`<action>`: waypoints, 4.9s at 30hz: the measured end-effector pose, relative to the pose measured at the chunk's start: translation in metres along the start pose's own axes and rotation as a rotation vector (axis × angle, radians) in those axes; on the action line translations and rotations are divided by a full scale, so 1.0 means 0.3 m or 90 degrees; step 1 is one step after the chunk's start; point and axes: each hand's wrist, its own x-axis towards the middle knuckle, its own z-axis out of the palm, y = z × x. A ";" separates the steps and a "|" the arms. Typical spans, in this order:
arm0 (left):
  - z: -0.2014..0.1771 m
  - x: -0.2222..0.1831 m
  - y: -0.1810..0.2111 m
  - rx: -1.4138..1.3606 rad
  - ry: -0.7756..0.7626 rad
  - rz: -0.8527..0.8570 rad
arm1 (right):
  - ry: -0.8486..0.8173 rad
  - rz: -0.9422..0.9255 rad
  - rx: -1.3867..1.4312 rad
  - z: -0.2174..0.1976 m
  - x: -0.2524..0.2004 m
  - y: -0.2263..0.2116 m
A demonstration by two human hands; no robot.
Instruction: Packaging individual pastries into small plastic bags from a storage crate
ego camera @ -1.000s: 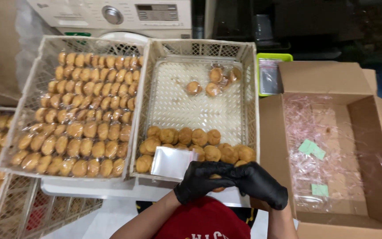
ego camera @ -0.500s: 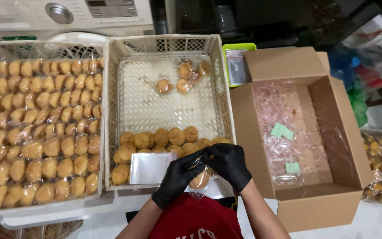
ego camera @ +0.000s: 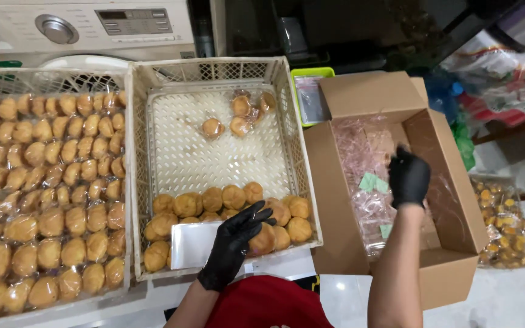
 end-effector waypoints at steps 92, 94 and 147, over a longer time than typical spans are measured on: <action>-1.509 -0.353 0.375 0.947 0.333 -0.294 | -0.563 -0.298 0.720 -0.069 -0.379 -1.065; -1.529 -0.375 0.385 0.886 0.316 -0.326 | -0.559 -0.291 0.704 -0.047 -0.365 -1.037; -1.711 -0.489 0.258 0.920 0.397 -0.368 | -0.499 -0.351 0.608 -0.066 -0.303 -0.929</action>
